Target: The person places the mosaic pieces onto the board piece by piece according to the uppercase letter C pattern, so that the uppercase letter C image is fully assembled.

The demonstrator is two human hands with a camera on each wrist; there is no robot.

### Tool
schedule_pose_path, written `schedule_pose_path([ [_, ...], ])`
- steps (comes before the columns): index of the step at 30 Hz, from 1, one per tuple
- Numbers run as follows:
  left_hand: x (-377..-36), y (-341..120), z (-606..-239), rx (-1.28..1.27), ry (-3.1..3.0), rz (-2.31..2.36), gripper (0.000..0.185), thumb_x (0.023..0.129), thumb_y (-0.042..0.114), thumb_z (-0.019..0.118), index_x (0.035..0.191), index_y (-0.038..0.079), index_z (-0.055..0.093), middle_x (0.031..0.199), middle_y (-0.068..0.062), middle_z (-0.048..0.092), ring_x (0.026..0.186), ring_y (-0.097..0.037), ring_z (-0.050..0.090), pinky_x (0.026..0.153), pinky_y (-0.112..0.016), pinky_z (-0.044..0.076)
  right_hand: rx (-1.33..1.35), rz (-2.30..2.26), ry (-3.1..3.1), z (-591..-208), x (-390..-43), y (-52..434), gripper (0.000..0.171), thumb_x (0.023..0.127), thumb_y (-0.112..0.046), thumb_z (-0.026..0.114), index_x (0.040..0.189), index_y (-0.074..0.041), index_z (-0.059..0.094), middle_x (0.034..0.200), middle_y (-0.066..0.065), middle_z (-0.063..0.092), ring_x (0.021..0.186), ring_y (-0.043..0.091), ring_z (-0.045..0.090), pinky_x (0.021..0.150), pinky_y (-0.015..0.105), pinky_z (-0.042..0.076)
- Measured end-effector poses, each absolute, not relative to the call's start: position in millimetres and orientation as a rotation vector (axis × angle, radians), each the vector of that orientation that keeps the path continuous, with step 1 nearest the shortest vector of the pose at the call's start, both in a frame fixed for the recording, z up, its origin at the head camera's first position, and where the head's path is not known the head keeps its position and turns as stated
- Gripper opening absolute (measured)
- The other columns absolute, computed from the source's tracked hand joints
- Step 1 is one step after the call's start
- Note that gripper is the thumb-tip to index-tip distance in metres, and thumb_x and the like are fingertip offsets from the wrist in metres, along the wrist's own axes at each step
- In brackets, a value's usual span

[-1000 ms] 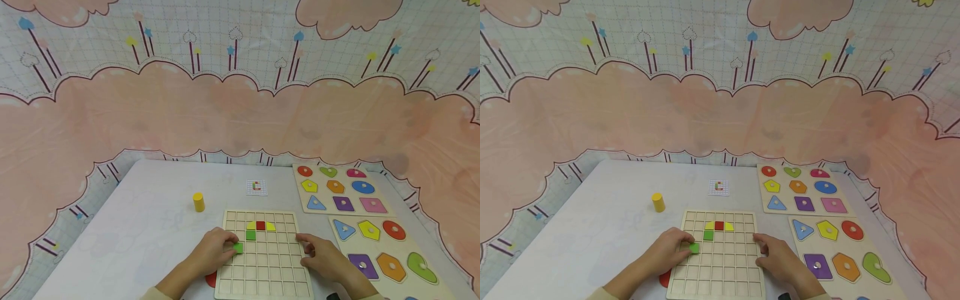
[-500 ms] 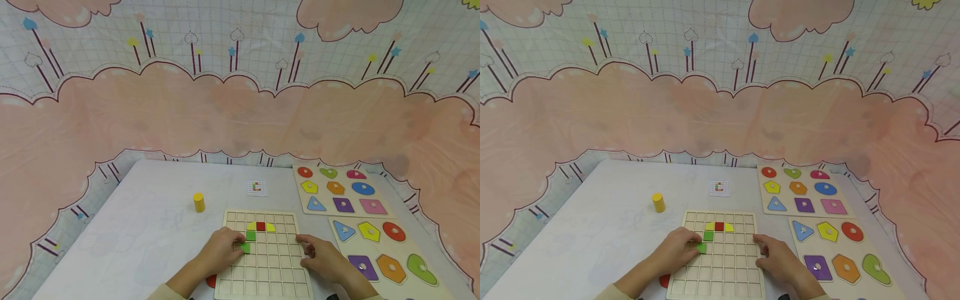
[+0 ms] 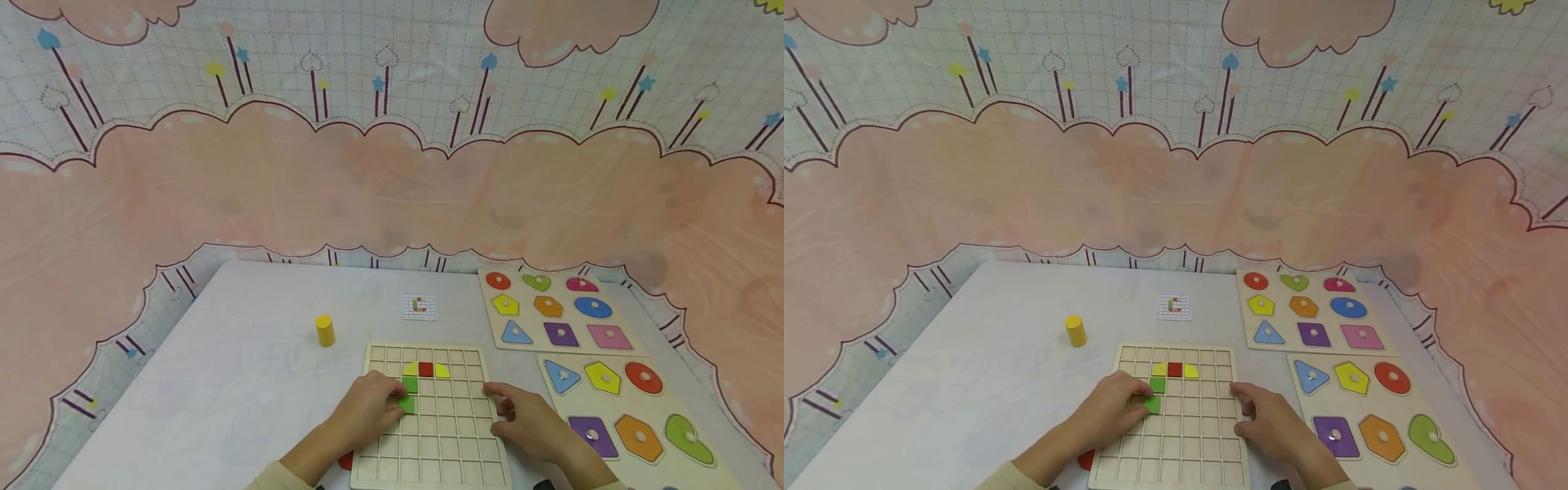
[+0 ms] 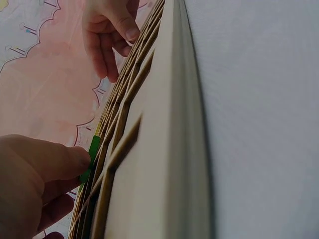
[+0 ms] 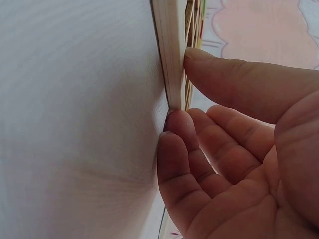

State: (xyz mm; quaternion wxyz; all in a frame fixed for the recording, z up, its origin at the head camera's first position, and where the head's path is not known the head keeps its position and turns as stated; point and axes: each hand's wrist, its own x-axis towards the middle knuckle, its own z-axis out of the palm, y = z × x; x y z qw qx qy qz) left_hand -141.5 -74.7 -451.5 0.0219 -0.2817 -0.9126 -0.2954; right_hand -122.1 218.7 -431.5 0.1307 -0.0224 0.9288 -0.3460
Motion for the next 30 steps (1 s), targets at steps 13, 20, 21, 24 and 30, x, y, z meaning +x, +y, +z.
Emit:
schedule_pose_path([
  [13, -142.2, -70.8, -455.1, -0.882, -2.799, -0.876, 0.015, 0.085, 0.015, 0.078, 0.100, 0.013, 0.074, 0.094, 0.012, 0.068, 0.092, -0.010, 0.058, 0.086, -0.036, 0.048, -0.061, -1.017, 2.691, -432.2, -121.6, 218.9, 0.059, 0.077, -0.006, 0.082, 0.132, -0.012, 0.063, 0.091, 0.000, 0.058, 0.085, 0.018, 0.052, 0.075, 0.037, 0.045],
  [20, -143.3, -69.8, -454.9, -0.885, -2.778, -0.858, 0.015, 0.084, 0.015, 0.079, 0.099, 0.012, 0.075, 0.094, 0.010, 0.069, 0.093, -0.012, 0.058, 0.085, -0.037, 0.048, -0.064, -1.020, 2.690, -431.7, -122.1, 218.6, 0.059, 0.077, -0.006, 0.082, 0.133, -0.012, 0.062, 0.091, -0.001, 0.058, 0.084, 0.018, 0.051, 0.074, 0.036, 0.045],
  [21, -143.4, -69.7, -454.9, -0.885, -2.774, -0.852, 0.015, 0.084, 0.014, 0.079, 0.099, 0.012, 0.075, 0.093, 0.010, 0.069, 0.093, -0.012, 0.058, 0.085, -0.037, 0.048, -0.063, -1.021, 2.690, -431.5, -122.1, 218.5, 0.059, 0.077, -0.006, 0.082, 0.133, -0.012, 0.062, 0.091, -0.001, 0.057, 0.084, 0.018, 0.051, 0.074, 0.036, 0.045],
  [24, -143.6, -69.4, -455.3, -0.884, -2.767, -0.842, 0.015, 0.084, 0.014, 0.079, 0.098, 0.012, 0.075, 0.093, 0.010, 0.069, 0.092, -0.012, 0.058, 0.085, -0.037, 0.048, -0.060, -1.027, 2.691, -431.5, -122.5, 218.0, 0.059, 0.077, -0.005, 0.082, 0.133, -0.011, 0.063, 0.091, -0.001, 0.057, 0.084, 0.018, 0.051, 0.074, 0.036, 0.045],
  [30, -144.6, -69.0, -456.3, -0.876, -2.776, -0.839, 0.015, 0.083, 0.015, 0.079, 0.097, 0.013, 0.075, 0.092, 0.011, 0.069, 0.092, -0.012, 0.058, 0.084, -0.037, 0.048, -0.059, -1.029, 2.696, -432.0, -122.3, 217.7, 0.060, 0.077, -0.006, 0.082, 0.133, -0.011, 0.063, 0.091, -0.001, 0.057, 0.084, 0.018, 0.051, 0.073, 0.035, 0.045],
])
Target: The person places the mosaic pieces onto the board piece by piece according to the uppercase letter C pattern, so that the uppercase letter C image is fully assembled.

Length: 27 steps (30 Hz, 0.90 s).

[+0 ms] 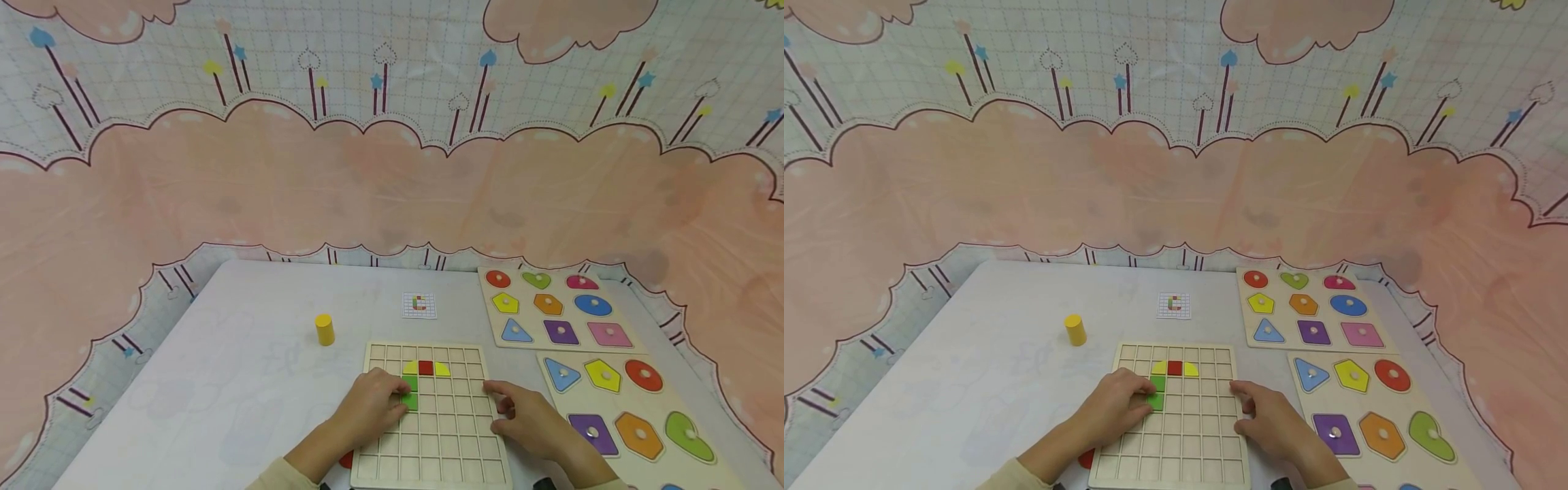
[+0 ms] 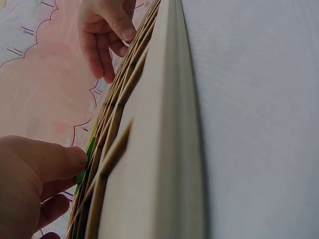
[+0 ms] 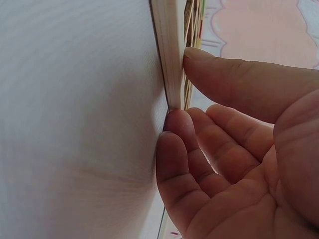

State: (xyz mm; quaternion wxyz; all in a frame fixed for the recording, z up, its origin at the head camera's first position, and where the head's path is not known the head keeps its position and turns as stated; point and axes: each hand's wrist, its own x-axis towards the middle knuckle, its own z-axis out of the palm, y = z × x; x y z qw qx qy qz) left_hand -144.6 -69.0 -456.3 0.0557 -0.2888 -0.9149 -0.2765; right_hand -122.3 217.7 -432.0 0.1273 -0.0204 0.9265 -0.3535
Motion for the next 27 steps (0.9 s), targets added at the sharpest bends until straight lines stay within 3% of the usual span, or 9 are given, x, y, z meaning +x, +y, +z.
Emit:
schedule_pose_path([
  [27, -145.5, -68.8, -456.2, -0.856, -2.812, -0.889, 0.018, 0.085, 0.016, 0.078, 0.102, 0.012, 0.074, 0.098, 0.010, 0.070, 0.097, -0.013, 0.059, 0.090, -0.039, 0.048, -0.054, -1.024, 2.690, -432.4, -122.0, 218.6, 0.060, 0.077, -0.006, 0.082, 0.133, -0.012, 0.062, 0.091, 0.000, 0.057, 0.084, 0.018, 0.051, 0.074, 0.036, 0.044],
])
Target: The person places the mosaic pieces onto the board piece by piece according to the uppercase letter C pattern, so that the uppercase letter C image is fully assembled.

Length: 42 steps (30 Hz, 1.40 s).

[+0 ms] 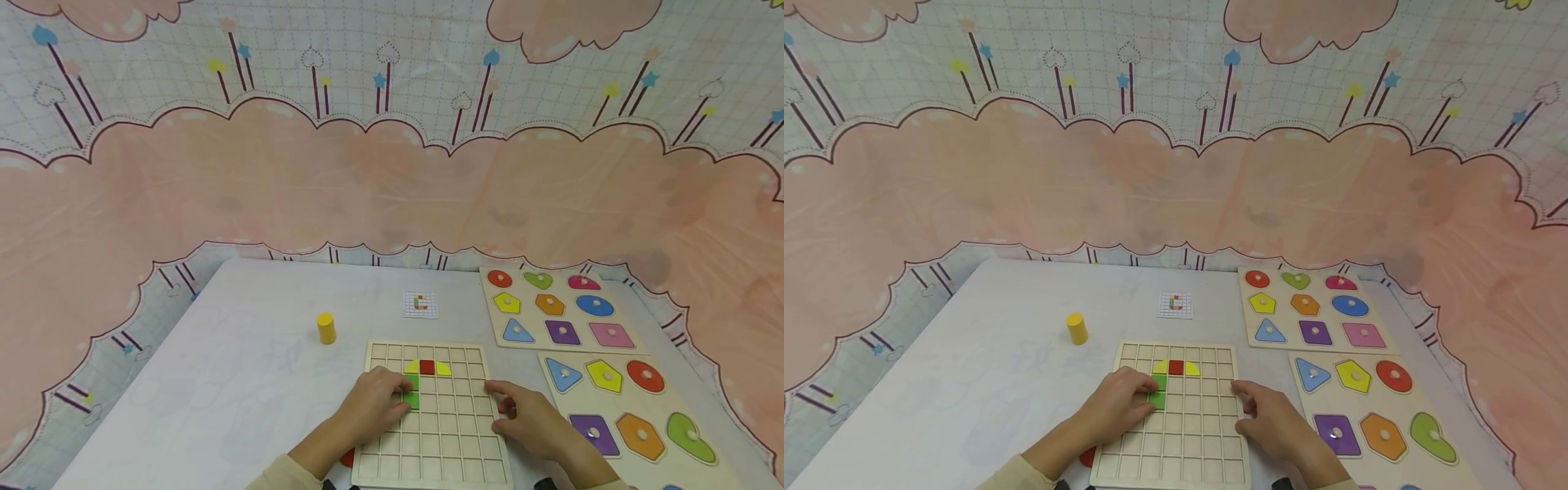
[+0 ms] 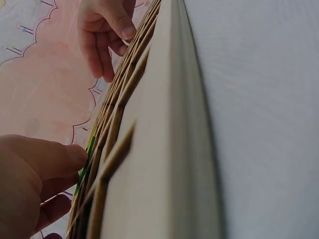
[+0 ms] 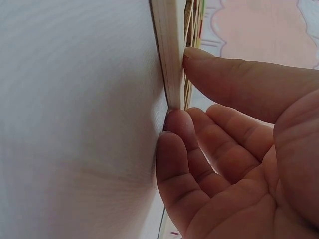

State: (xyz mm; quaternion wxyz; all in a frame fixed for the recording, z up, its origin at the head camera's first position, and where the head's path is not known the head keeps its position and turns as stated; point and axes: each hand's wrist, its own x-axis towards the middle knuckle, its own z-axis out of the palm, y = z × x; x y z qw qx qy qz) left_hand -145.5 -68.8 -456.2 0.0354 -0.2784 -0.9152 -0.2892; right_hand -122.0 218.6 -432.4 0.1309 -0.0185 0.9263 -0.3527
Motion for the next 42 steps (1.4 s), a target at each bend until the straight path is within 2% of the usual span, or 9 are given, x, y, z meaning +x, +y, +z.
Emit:
schedule_pose_path([
  [14, -134, -98, -441, -0.764, -2.856, -0.927, 0.023, 0.085, 0.014, 0.078, 0.107, 0.009, 0.072, 0.104, 0.005, 0.068, 0.102, -0.018, 0.058, 0.089, -0.040, 0.049, -0.031, -0.998, 2.685, -432, -124, 218, 0.061, 0.077, -0.008, 0.082, 0.135, -0.013, 0.062, 0.093, 0.000, 0.058, 0.086, 0.018, 0.053, 0.077, 0.037, 0.046],
  [24, -113, -140, -441, -0.694, -2.802, -0.890, 0.028, 0.078, 0.012, 0.082, 0.105, 0.010, 0.071, 0.101, 0.008, 0.068, 0.098, -0.016, 0.060, 0.087, -0.038, 0.050, -0.031, -0.984, 2.686, -433, -124, 218, 0.062, 0.077, -0.009, 0.082, 0.135, -0.013, 0.061, 0.093, -0.001, 0.058, 0.086, 0.018, 0.053, 0.077, 0.037, 0.046],
  [30, -101, -157, -445, -0.716, -2.836, -0.878, 0.031, 0.078, 0.014, 0.082, 0.107, 0.010, 0.070, 0.101, 0.010, 0.066, 0.097, -0.013, 0.058, 0.087, -0.036, 0.051, -0.035, -0.979, 2.684, -433, -124, 218, 0.062, 0.078, -0.009, 0.082, 0.136, -0.013, 0.061, 0.093, 0.000, 0.058, 0.087, 0.018, 0.053, 0.077, 0.037, 0.046],
  [37, -91, -164, -449, -0.676, -2.924, -0.947, 0.041, 0.077, 0.020, 0.085, 0.114, 0.012, 0.068, 0.109, 0.014, 0.061, 0.103, -0.012, 0.053, 0.089, -0.035, 0.048, -0.023, -0.984, 2.678, -431, -124, 219, 0.062, 0.078, -0.008, 0.082, 0.136, -0.013, 0.061, 0.093, 0.000, 0.058, 0.086, 0.019, 0.053, 0.078, 0.038, 0.047],
  [42, -88, -165, -453, -0.731, -2.913, -1.002, 0.041, 0.079, 0.024, 0.084, 0.115, 0.015, 0.067, 0.112, 0.014, 0.060, 0.103, -0.010, 0.052, 0.089, -0.035, 0.046, -0.023, -1.001, 2.672, -431, -123, 218, 0.062, 0.077, -0.008, 0.082, 0.136, -0.013, 0.061, 0.093, 0.000, 0.058, 0.086, 0.019, 0.053, 0.078, 0.038, 0.046],
])
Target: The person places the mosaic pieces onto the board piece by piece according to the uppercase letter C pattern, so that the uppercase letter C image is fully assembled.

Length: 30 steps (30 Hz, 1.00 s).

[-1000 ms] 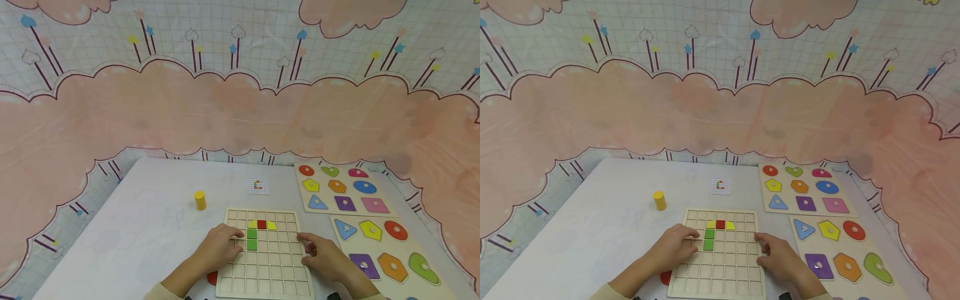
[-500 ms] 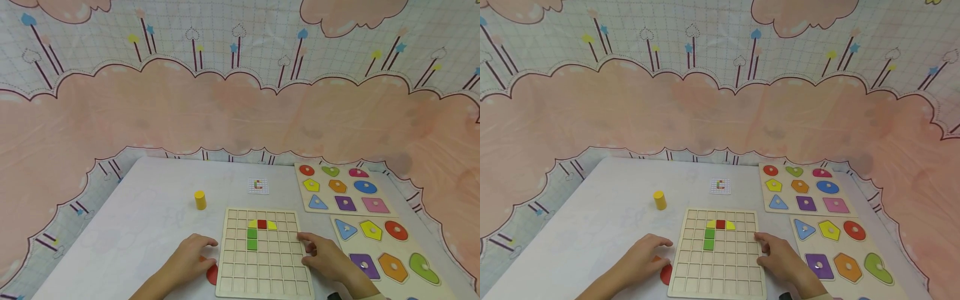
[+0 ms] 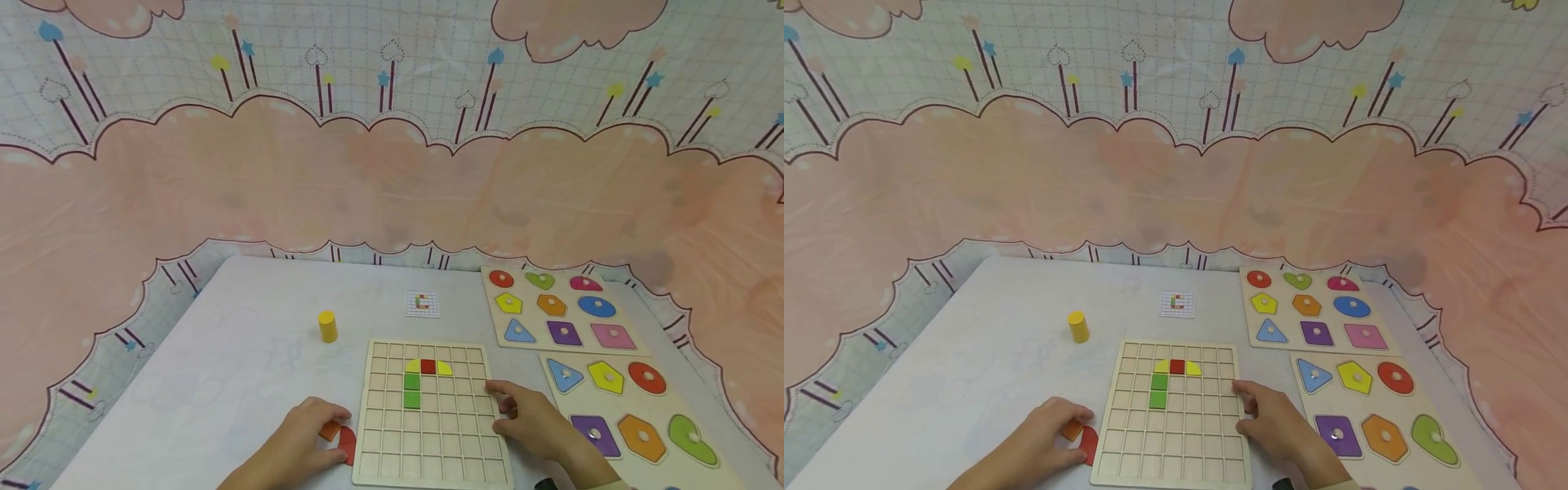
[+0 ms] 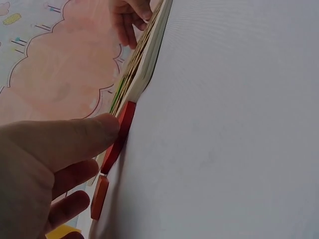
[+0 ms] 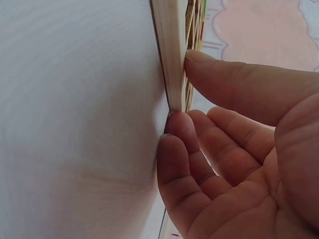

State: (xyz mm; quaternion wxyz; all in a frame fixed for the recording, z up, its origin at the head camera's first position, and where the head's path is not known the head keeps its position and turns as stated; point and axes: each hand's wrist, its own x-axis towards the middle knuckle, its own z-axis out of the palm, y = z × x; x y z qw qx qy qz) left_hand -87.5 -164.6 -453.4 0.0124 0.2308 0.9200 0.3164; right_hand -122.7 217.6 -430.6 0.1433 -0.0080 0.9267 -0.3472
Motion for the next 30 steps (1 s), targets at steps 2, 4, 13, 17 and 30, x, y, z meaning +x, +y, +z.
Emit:
schedule_pose_path([
  [2, -87, -164, -454, 0.735, 2.852, 1.003, 0.038, 0.080, 0.023, 0.084, 0.114, 0.016, 0.068, 0.109, 0.014, 0.058, 0.099, -0.007, 0.050, 0.087, -0.033, 0.046, -0.026, -1.005, 2.673, -430, -122, 217, 0.062, 0.077, -0.008, 0.082, 0.136, -0.013, 0.061, 0.093, 0.000, 0.058, 0.086, 0.019, 0.053, 0.078, 0.038, 0.046],
  [4, -87, -163, -454, 0.745, 2.829, 1.019, 0.036, 0.080, 0.022, 0.083, 0.112, 0.018, 0.068, 0.105, 0.015, 0.056, 0.094, -0.005, 0.049, 0.083, -0.031, 0.045, -0.029, -1.005, 2.676, -430, -122, 217, 0.062, 0.077, -0.008, 0.082, 0.135, -0.013, 0.061, 0.093, 0.000, 0.058, 0.086, 0.019, 0.053, 0.077, 0.037, 0.047],
  [13, -88, -164, -455, 0.768, 2.884, 1.023, 0.029, 0.080, 0.016, 0.082, 0.106, 0.022, 0.070, 0.095, 0.020, 0.053, 0.090, -0.003, 0.048, 0.081, -0.030, 0.043, -0.016, -1.003, 2.677, -432, -123, 217, 0.061, 0.077, -0.007, 0.082, 0.135, -0.013, 0.062, 0.092, 0.000, 0.058, 0.085, 0.019, 0.053, 0.076, 0.037, 0.046],
  [17, -93, -163, -456, 0.751, 2.917, 1.020, 0.027, 0.079, 0.013, 0.082, 0.103, 0.022, 0.071, 0.093, 0.021, 0.055, 0.091, -0.005, 0.050, 0.081, -0.031, 0.046, -0.012, -1.008, 2.677, -432, -122, 217, 0.061, 0.077, -0.007, 0.082, 0.134, -0.013, 0.062, 0.092, 0.000, 0.058, 0.085, 0.019, 0.053, 0.076, 0.036, 0.046],
  [30, -113, -159, -456, 0.708, 2.997, 0.951, 0.020, 0.083, 0.014, 0.080, 0.101, 0.019, 0.072, 0.096, 0.021, 0.061, 0.095, -0.008, 0.054, 0.086, -0.037, 0.048, -0.029, -1.022, 2.677, -432, -123, 217, 0.061, 0.077, -0.006, 0.082, 0.135, -0.011, 0.062, 0.093, 0.000, 0.058, 0.085, 0.018, 0.053, 0.075, 0.036, 0.047],
])
